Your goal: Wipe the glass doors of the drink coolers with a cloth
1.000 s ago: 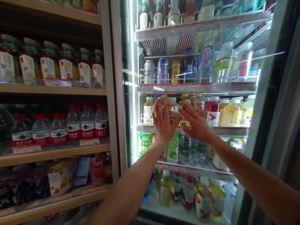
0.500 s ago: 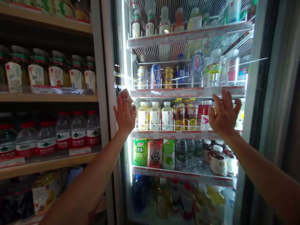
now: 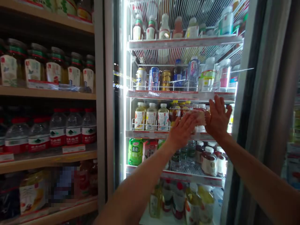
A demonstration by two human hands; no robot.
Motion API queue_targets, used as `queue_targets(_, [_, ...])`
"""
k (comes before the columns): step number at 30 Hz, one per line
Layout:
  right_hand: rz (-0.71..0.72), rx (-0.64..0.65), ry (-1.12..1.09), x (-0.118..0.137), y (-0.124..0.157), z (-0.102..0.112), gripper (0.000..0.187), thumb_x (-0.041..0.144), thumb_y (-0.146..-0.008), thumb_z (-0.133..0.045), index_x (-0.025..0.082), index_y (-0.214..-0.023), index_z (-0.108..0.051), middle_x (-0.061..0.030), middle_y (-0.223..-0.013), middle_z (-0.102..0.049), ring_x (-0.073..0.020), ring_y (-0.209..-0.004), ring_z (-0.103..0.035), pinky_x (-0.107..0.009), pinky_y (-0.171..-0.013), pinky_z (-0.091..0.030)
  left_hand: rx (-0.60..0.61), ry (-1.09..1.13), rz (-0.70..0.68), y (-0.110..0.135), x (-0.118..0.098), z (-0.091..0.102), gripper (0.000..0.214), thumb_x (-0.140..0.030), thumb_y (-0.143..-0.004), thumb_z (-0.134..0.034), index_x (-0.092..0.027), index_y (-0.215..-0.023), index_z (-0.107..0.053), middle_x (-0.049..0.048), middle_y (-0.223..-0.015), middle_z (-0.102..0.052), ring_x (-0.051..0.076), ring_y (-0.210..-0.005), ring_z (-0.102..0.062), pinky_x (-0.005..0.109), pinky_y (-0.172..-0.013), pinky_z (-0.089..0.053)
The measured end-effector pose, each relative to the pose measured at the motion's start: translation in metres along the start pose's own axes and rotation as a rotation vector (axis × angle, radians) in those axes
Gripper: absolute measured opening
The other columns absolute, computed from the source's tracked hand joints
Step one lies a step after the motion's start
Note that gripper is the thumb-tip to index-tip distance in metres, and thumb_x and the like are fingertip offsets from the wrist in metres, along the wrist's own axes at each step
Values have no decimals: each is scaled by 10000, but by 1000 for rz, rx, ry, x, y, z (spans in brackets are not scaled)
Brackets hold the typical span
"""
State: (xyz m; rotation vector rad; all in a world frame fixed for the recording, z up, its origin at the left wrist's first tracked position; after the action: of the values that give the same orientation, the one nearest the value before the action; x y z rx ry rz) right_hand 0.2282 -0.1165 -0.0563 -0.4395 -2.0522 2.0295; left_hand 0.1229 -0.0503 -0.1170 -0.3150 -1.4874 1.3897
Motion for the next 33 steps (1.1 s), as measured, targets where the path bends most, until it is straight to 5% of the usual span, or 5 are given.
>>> queue_targets(10, [-46,-22,48,-9,23,2,555,396,-905,-225,111,-1358,-369,-156,-1448,-326,-262,-1361,-252,-512,-1084,-123,-264,-158,568,88,169,68,546,-294,-891,-364,-114,-1398,-274,180,-1458,-299,274,-1379,-211,516,-1074,-258])
queue_targets(21, [53,-10,-10,-2,37,0,558,375,-905,-252,123,-1402,-293,-153,-1464,-295,-251,-1374,-221,-507,-1098,-90,-154,-40,242,-6,43,23,543,-387,-869,-399,-46,-1292,-416,171,-1393,-398,295,-1355,-251,468,-1122,-198])
queue_targets(26, [33,-71,-74,4,51,5,547,348,-910,-264,106,-1399,-306,-171,-1450,-315,-267,-1361,-256,-529,-1088,-108,-78,-33,113,-4,-8,4,476,-328,-912,-311,-107,-1324,-403,83,-1469,-318,242,-1398,-143,427,-1138,-181])
queue_targets(29, [40,-47,-86,12,59,7,533,338,-907,-284,122,-1392,-326,-163,-1455,-310,-276,-1361,-254,-544,-1085,-102,-60,-48,86,25,-6,3,469,-338,-912,-331,-137,-1331,-400,51,-1464,-335,208,-1404,-114,413,-1150,-151])
queue_targets(33, [79,-50,-73,12,67,17,525,331,-901,-325,150,-1394,-325,-152,-1459,-306,-282,-1357,-263,-550,-1082,-109,-44,-40,289,84,62,20,495,-366,-907,-339,-143,-1349,-375,95,-1453,-345,203,-1403,-118,440,-1145,-144])
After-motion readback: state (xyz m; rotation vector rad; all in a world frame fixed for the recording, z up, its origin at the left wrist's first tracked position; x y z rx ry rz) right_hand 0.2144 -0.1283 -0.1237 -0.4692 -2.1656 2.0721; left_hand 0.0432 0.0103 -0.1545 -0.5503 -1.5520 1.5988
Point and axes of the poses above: each hand's wrist, its own y-axis away from the middle knuckle, its own z-axis out of the back of the hand, x = y × z, the point moved 8 cm from there along -y, towards the middle knuckle
